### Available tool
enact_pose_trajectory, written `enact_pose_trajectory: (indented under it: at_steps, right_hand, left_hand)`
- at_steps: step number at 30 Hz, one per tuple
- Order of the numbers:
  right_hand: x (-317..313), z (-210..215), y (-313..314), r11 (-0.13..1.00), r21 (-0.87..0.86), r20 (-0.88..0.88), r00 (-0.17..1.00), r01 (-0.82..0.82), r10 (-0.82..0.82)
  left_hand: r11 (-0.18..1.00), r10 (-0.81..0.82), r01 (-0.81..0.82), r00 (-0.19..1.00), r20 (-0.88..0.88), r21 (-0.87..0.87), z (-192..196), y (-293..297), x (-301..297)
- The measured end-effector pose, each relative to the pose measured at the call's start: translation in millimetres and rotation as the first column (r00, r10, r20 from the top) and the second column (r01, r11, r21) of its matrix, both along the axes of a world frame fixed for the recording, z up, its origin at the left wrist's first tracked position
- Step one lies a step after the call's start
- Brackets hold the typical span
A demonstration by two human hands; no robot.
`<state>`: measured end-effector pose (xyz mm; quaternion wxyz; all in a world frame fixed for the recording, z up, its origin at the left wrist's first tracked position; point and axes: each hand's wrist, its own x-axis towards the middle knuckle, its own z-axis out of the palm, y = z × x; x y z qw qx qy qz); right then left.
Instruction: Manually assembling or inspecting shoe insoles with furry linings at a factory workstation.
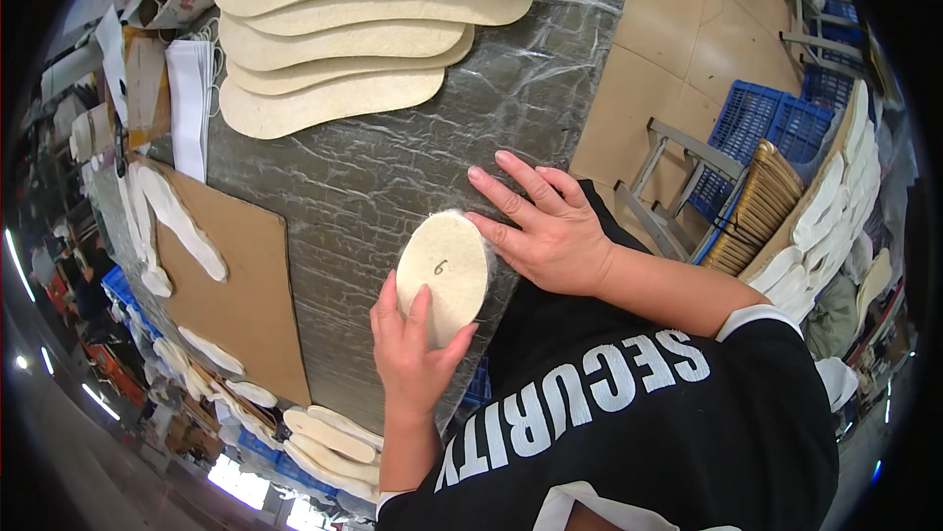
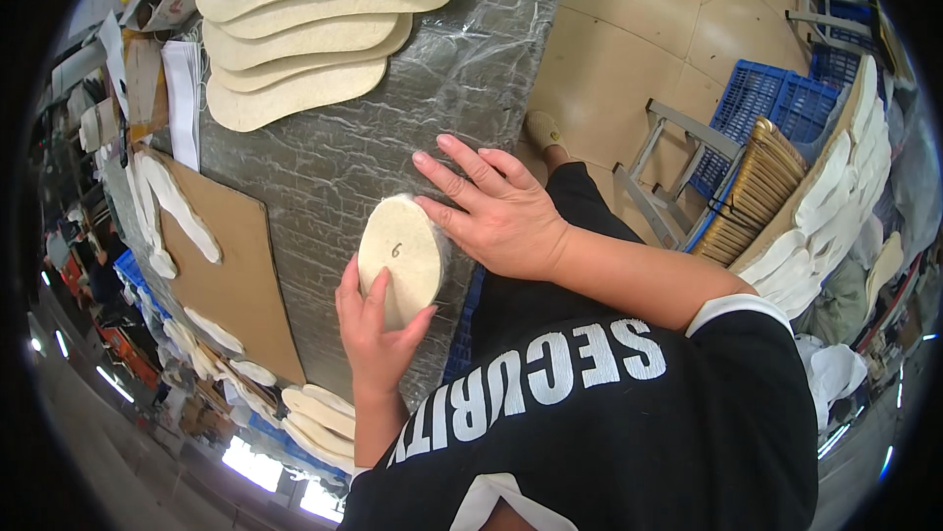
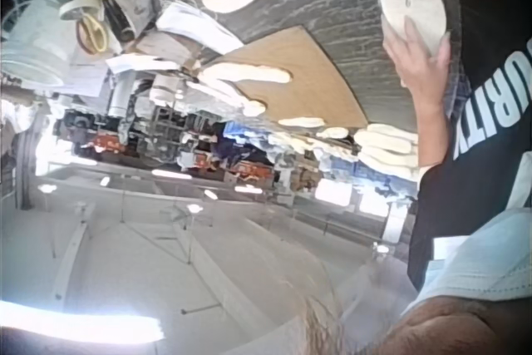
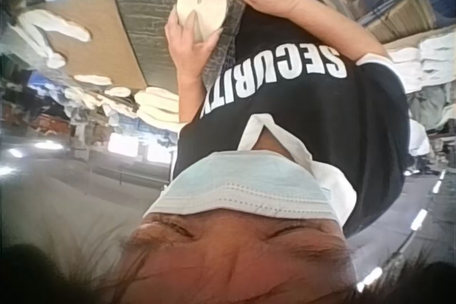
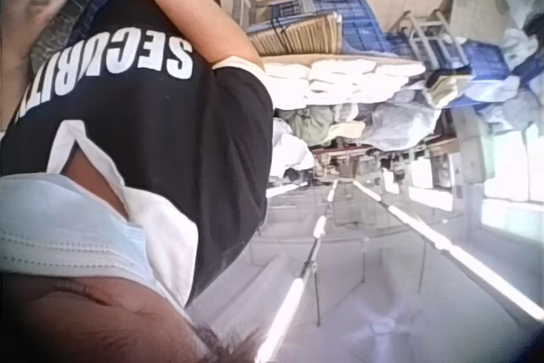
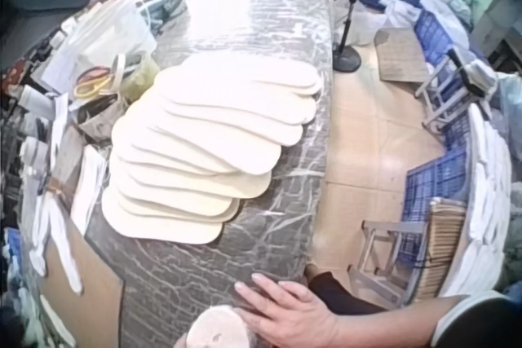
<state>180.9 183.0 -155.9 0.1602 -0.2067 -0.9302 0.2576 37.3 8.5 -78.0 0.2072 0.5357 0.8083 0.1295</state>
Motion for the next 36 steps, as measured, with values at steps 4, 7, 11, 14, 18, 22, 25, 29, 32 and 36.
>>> enact_pose_trajectory:
  at_steps: [4,7,11,14,18,22,25,29,32,36]
  right_hand:
    - [1.7,6.0,5.8,0.996,-0.073,0.039,0.998,-0.051,0.054]
    - [4.4,13.8,11.8,0.982,-0.166,0.019,0.995,-0.095,0.1]
    - [-12.2,32.1,19.2,0.882,-0.272,-0.068,0.922,-0.385,0.381]
    - [-39.0,39.4,21.0,0.777,-0.319,-0.015,0.823,-0.543,0.568]
    - [-54.8,36.5,16.2,0.761,-0.243,0.064,0.773,-0.602,0.632]
    - [-50.8,41.0,22.4,0.779,-0.229,0.152,0.769,-0.583,0.62]
    - [-48.1,39.4,26.7,0.789,-0.202,0.203,0.763,-0.58,0.613]
    - [-50.9,43.3,25.6,0.804,-0.159,0.252,0.764,-0.573,0.594]
    - [-53.9,47.9,24.8,0.813,-0.185,0.304,0.755,-0.552,0.582]
    - [-56.5,49.2,25.8,0.807,-0.132,0.35,0.735,-0.575,0.581]
  left_hand:
    - [0.998,0.049,-0.049,0.999,-0.001,0.027,-3.6,-1.8,3.8]
    - [0.997,0.072,-0.072,0.997,0.009,0.011,-4.4,-2.8,5.5]
    - [0.997,0.08,-0.08,0.997,-0.007,0.015,-2.3,0.1,6.5]
    - [0.994,0.107,-0.107,0.994,0.001,-0.007,-3.1,2.5,8.2]
    - [0.982,0.185,-0.189,0.977,0.108,0.028,3.1,-5.4,4.1]
    - [0.89,0.424,-0.449,0.878,0.22,0.075,11.6,-31.4,-4.1]
    - [0.824,0.564,-0.544,0.764,0.314,-0.158,22.0,-55.8,-18.5]
    - [0.815,0.576,-0.539,0.721,0.385,-0.211,17.3,-78.4,-26.3]
    - [0.741,0.633,-0.651,0.597,0.492,-0.164,14.5,-78.0,-24.0]
    - [0.664,0.714,-0.725,0.544,0.442,-0.181,11.6,-73.0,-22.1]
